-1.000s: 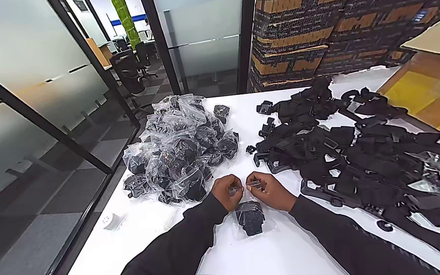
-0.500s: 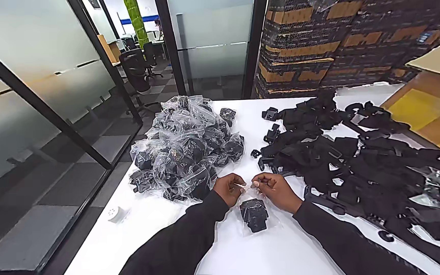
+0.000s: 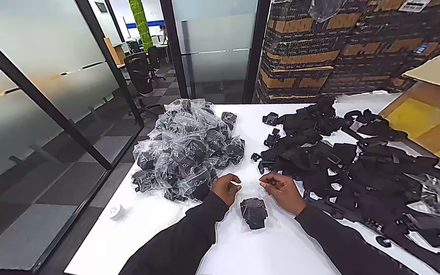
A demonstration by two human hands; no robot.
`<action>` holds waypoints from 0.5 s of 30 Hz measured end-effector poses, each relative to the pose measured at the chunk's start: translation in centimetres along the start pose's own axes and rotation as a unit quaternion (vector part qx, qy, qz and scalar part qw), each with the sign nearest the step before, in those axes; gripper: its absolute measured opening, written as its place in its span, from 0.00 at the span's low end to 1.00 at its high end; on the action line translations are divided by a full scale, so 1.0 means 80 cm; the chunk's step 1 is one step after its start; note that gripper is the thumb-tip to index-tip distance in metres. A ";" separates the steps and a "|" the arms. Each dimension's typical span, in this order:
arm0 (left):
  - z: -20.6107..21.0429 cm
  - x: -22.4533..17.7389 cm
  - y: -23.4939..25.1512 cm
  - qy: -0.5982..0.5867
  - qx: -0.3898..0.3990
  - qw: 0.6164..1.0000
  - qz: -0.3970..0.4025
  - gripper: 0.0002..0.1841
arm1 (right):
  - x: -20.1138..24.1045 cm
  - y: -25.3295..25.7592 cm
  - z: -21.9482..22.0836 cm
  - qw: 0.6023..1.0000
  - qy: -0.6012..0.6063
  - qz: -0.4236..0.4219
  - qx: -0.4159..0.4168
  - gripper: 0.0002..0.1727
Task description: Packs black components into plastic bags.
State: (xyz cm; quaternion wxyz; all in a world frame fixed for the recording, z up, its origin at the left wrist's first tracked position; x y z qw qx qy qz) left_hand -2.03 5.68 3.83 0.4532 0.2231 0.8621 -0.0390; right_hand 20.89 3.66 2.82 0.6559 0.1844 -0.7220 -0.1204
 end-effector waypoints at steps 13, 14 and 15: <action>-0.001 0.009 0.002 0.012 -0.065 0.998 0.015 0.21 | 0.003 0.004 -0.010 0.997 0.049 0.002 -0.066 0.10; -0.001 0.009 0.002 0.014 -0.069 0.997 0.017 0.21 | 0.002 0.004 -0.010 0.996 0.054 0.000 -0.066 0.10; -0.002 0.009 0.002 0.011 -0.077 0.997 0.017 0.20 | 0.002 0.003 -0.009 0.996 0.057 -0.001 -0.065 0.10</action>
Point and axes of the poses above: each hand's wrist, its own y-axis towards the middle knuckle, its own z-axis out of the palm, x = y × z, the point moved 4 cm from there along y, towards the middle knuckle, and after that the axes turned 11 degrees about y, right-handed, at the moved point
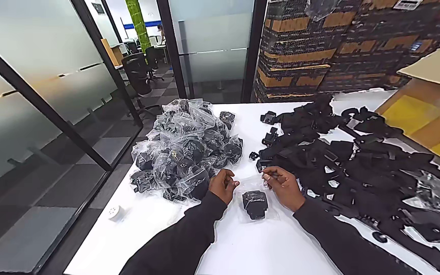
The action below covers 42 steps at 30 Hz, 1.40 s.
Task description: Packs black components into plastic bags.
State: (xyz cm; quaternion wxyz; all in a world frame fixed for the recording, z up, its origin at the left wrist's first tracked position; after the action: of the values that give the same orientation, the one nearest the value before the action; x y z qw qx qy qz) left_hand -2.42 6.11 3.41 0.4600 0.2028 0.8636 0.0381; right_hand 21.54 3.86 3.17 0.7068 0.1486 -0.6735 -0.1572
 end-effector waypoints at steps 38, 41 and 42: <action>0.030 -0.047 -0.033 0.126 0.317 0.913 0.225 0.27 | 0.062 0.241 0.242 0.808 -0.510 -0.195 0.220 0.19; 0.032 -0.047 -0.031 0.134 0.320 0.909 0.231 0.26 | 0.072 0.243 0.231 0.805 -0.517 -0.193 0.218 0.25; 0.032 -0.048 -0.033 0.139 0.321 0.908 0.233 0.26 | 0.078 0.242 0.227 0.811 -0.512 -0.204 0.196 0.26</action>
State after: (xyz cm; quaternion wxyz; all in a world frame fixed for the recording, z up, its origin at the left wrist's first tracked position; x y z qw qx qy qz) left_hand 0.75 1.95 4.22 0.2233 0.5270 0.8130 -0.1071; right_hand 4.12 18.78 17.89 0.1670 0.3162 -0.9087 -0.2154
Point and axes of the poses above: each hand's wrist, its own y-axis towards the middle knuckle, its own z-axis out of the palm, x = y × z, the point moved 4 cm from there along y, towards the middle knuckle, and after that the axes turned 11 degrees about y, right-handed, at the moved point
